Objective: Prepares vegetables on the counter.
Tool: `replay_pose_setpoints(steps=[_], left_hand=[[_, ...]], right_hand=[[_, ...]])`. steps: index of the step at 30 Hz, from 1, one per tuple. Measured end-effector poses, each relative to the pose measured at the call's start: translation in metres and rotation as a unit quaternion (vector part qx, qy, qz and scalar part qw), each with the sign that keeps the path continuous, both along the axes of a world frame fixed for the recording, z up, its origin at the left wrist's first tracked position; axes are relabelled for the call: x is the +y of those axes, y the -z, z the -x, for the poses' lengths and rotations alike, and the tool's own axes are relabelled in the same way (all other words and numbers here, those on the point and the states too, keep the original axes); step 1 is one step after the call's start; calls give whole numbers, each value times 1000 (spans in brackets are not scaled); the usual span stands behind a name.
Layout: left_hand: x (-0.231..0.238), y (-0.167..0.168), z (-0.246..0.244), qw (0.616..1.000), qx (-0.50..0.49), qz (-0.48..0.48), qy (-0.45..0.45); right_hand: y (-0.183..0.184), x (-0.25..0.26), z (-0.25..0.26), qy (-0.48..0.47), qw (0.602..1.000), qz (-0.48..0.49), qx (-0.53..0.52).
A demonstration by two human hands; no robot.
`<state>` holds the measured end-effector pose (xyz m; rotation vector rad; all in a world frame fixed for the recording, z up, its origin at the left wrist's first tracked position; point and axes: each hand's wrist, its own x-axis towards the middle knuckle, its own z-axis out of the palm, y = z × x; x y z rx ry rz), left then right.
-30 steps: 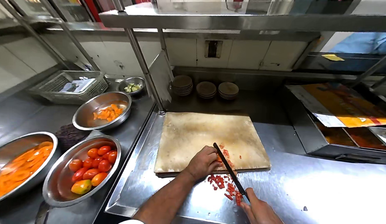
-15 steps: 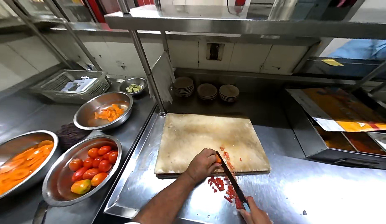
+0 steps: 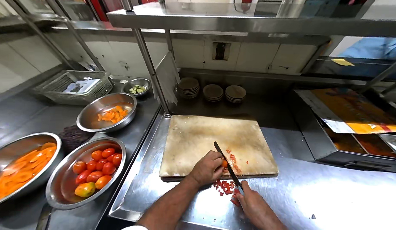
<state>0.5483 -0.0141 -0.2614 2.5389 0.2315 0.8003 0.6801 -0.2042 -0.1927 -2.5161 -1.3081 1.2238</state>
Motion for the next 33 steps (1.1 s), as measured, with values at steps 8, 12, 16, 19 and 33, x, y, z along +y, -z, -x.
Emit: replay_pose_setpoints(steps=[8, 12, 16, 19, 33], left_hand=[[1, -2, 0, 1000, 18, 7, 4], [1, -1, 0, 1000, 18, 12, 2], [1, -1, 2, 1000, 9, 16, 0], [1, -1, 3, 1000, 0, 24, -2], [5, -3, 3, 999, 8, 32, -1]], right_hand=[[-34, -12, 4, -17, 999, 7, -39], [-18, 23, 9, -22, 999, -5, -39], [-8, 35, 11, -24, 999, 0, -37], [12, -24, 17, 15, 1000, -6, -26], [-17, -10, 4, -29, 999, -9, -23]])
